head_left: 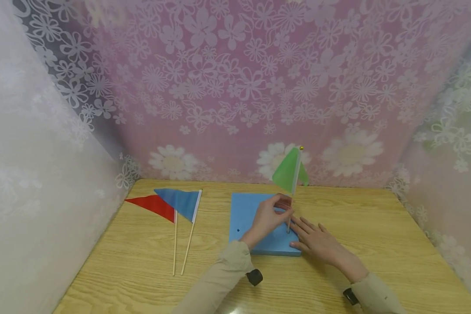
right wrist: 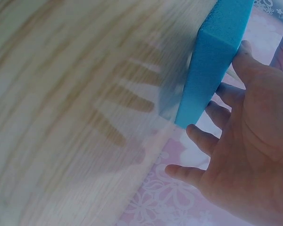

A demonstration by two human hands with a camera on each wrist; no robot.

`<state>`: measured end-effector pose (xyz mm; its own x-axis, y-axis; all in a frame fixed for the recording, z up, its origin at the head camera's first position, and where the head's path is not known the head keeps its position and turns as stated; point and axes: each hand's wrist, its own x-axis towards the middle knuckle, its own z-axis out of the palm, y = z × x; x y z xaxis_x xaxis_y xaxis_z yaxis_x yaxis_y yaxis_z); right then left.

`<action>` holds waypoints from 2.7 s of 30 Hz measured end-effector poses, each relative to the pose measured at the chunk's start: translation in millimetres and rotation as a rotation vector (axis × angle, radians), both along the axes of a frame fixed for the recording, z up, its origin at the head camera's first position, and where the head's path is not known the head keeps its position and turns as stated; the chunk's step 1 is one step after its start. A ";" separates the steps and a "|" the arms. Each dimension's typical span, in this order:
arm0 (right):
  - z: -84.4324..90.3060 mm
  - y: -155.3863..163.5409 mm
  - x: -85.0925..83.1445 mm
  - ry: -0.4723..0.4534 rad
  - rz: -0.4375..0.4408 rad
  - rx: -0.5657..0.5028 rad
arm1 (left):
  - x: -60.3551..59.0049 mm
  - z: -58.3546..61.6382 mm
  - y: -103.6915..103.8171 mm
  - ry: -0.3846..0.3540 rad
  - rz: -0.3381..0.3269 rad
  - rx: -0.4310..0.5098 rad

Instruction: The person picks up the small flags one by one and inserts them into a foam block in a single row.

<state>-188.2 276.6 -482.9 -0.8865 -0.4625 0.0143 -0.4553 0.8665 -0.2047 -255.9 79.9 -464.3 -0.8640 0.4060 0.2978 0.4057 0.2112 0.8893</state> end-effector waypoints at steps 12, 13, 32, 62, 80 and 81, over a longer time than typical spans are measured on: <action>0.5 -1.8 0.4 0.002 0.015 -0.033 | -17.3 6.4 -74.7 -0.088 0.014 0.195; 0.3 -1.9 0.5 0.002 0.016 -0.034 | -18.2 7.8 -83.6 -0.114 0.015 0.224; -3.0 -0.8 0.3 0.014 0.016 -0.057 | -4.3 8.1 -226.2 -0.232 0.300 0.250; -4.3 -4.6 4.8 0.046 0.007 -0.050 | 13.6 -26.3 -244.5 -0.242 0.480 -0.548; -2.6 -5.0 4.5 0.021 0.003 -0.076 | 12.6 -27.4 -246.7 -0.262 0.523 -0.501; -2.7 -4.9 4.6 0.022 0.002 -0.075 | 12.5 -27.7 -247.5 -0.264 0.520 -0.487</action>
<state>-183.6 271.7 -485.6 -0.8845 -0.4614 0.0685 -0.4624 0.8480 -0.2592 -243.4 -167.5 -491.9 -0.9977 -0.0400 -0.0540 -0.0664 0.7107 0.7004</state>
